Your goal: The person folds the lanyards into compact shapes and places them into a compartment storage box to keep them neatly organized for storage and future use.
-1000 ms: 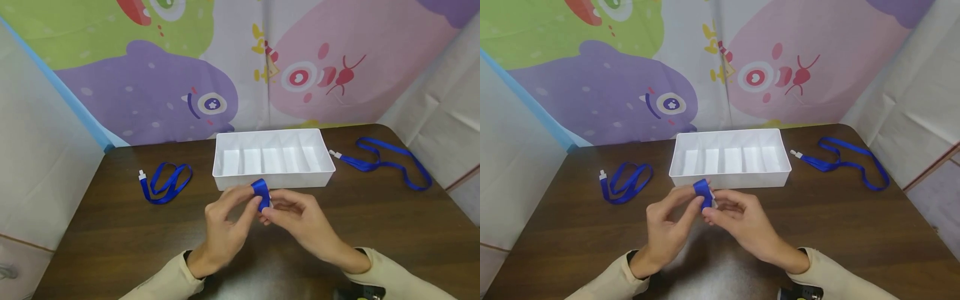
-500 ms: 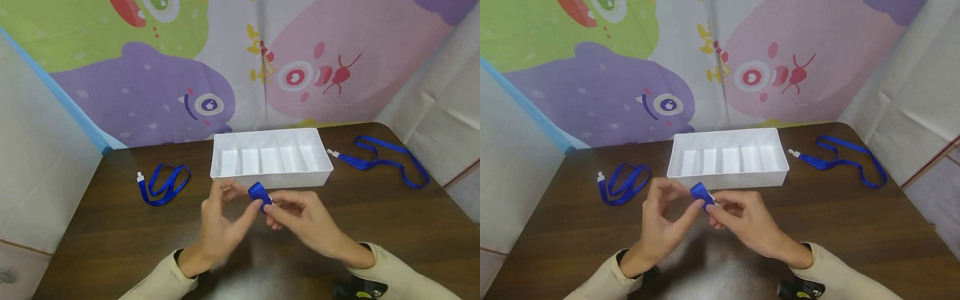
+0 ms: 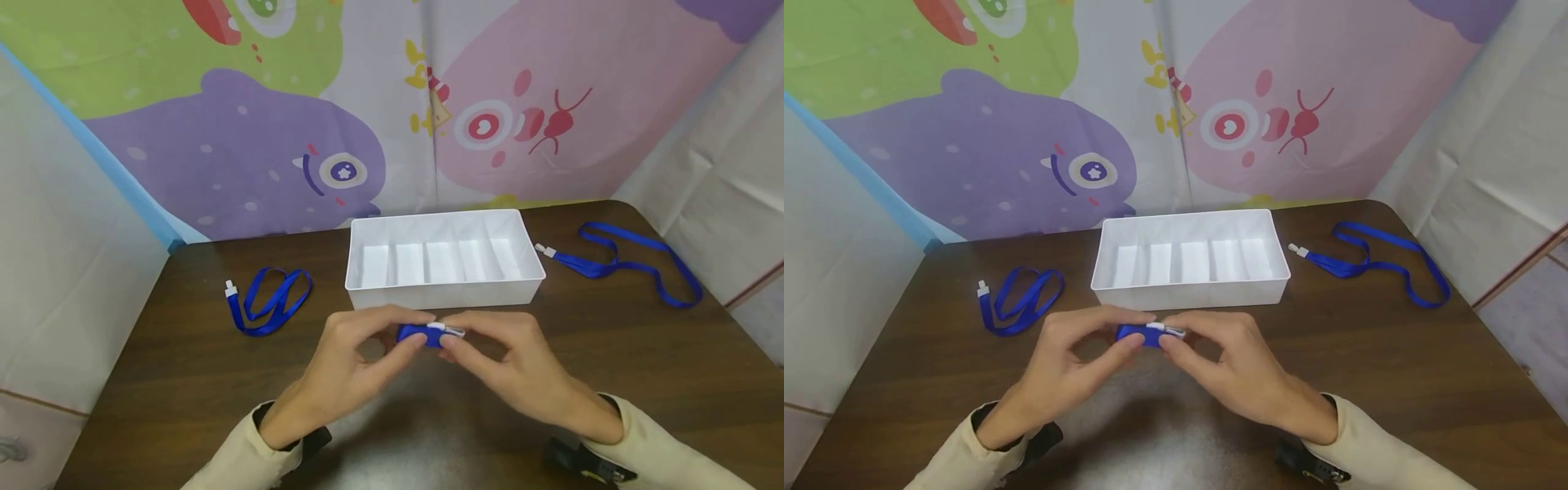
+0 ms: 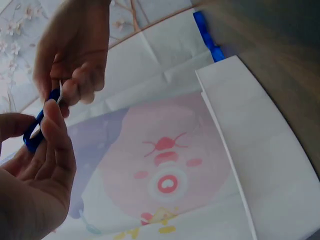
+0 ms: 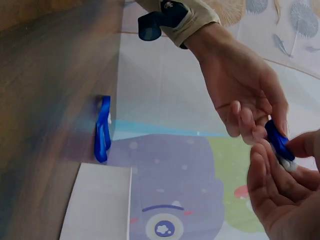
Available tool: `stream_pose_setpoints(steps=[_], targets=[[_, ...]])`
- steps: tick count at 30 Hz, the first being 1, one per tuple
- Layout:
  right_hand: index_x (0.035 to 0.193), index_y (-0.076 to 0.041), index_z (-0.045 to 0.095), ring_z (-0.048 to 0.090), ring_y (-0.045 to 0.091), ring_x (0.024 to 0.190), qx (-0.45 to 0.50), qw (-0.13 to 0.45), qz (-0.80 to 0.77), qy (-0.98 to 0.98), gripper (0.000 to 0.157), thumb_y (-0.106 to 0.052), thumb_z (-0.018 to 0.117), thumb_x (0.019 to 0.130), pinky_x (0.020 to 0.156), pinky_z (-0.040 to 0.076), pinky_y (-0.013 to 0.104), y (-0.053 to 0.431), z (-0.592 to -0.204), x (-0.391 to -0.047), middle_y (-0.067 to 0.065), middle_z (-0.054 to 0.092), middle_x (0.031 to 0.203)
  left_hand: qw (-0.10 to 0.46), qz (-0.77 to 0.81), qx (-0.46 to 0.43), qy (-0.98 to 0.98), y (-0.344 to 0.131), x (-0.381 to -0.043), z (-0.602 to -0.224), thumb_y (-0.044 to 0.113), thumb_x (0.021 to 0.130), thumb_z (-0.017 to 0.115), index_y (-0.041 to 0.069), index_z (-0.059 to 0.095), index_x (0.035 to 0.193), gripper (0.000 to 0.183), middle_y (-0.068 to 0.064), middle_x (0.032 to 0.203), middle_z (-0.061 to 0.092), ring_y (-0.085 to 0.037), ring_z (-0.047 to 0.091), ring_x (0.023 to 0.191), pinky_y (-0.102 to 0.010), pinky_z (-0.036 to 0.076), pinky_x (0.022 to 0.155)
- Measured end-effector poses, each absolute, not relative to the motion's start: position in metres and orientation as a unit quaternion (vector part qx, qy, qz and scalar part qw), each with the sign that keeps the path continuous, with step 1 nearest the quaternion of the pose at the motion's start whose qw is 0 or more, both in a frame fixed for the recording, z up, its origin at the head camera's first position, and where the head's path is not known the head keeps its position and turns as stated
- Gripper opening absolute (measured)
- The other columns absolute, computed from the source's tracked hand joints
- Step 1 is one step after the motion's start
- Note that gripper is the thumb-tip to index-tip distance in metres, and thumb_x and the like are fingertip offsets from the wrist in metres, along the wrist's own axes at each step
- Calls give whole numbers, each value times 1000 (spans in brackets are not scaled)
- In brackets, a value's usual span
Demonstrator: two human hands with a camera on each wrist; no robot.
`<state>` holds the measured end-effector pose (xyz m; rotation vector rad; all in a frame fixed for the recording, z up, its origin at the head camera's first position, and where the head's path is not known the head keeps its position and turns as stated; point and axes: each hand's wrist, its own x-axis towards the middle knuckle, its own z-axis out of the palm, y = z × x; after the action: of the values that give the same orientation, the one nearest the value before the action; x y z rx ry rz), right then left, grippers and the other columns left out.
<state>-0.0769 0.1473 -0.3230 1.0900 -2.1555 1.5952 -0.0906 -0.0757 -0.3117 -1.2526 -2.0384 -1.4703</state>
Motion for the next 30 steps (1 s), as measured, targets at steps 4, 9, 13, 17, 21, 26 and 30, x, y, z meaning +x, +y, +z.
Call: stream_pose_setpoints(steps=[4, 9, 13, 17, 21, 26, 30], targets=[[111, 0, 71, 72, 16, 83, 394, 168, 564, -706, 27, 13, 66, 88, 75, 58, 28, 145, -327, -78, 9, 74, 99, 170, -532, -428, -711, -74, -89, -312, 1, 91, 69, 6, 72, 107, 17, 4, 77, 69, 0, 56, 59, -15, 47, 54], [109, 2, 71, 71, 16, 78, 399, 183, 574, -692, 24, 12, 65, 89, 71, 58, 27, 144, -329, -80, 9, 74, 93, 145, -547, -422, -708, -74, -88, -313, -1, 92, 66, 5, 71, 108, 18, 2, 73, 70, 0, 63, 60, -18, 51, 55], [108, 2, 71, 70, 14, 73, 409, 175, 567, -693, 21, 12, 65, 89, 65, 58, 25, 148, -329, -82, 7, 73, 85, 97, -535, -403, -736, -77, -87, -310, 2, 95, 64, 6, 69, 115, 21, 3, 78, 72, 0, 66, 66, -21, 53, 59], [107, 0, 71, 68, 11, 71, 431, 155, 546, -701, 20, 10, 65, 90, 61, 56, 23, 153, -326, -86, 3, 72, 83, 23, -503, -376, -778, -81, -87, -305, 8, 96, 65, 11, 71, 108, 13, 8, 79, 72, 0, 68, 72, -23, 53, 61], [108, -3, 71, 65, 7, 69, 467, 147, 495, -718, 17, 2, 66, 93, 61, 53, 17, 161, -319, -89, -2, 71, 84, -4, -491, -392, -778, -82, -86, -303, 8, 96, 66, 10, 72, 96, 6, 7, 76, 71, -4, 69, 72, -22, 54, 61], [110, -11, 73, 59, 0, 76, 516, 158, 389, -746, 17, -9, 69, 94, 67, 47, 12, 170, -308, -92, -10, 68, 90, 34, -450, -429, -782, -80, -83, -308, 5, 96, 65, 8, 69, 93, 7, 5, 73, 66, 2, 60, 63, -12, 46, 52], [110, -13, 74, 58, 0, 84, 538, 157, 340, -755, 16, -12, 70, 94, 73, 46, 11, 172, -303, -92, -10, 66, 96, 50, -387, -443, -807, -80, -81, -309, 7, 96, 64, 9, 70, 95, 6, 8, 71, 63, 8, 47, 57, -9, 40, 50]])
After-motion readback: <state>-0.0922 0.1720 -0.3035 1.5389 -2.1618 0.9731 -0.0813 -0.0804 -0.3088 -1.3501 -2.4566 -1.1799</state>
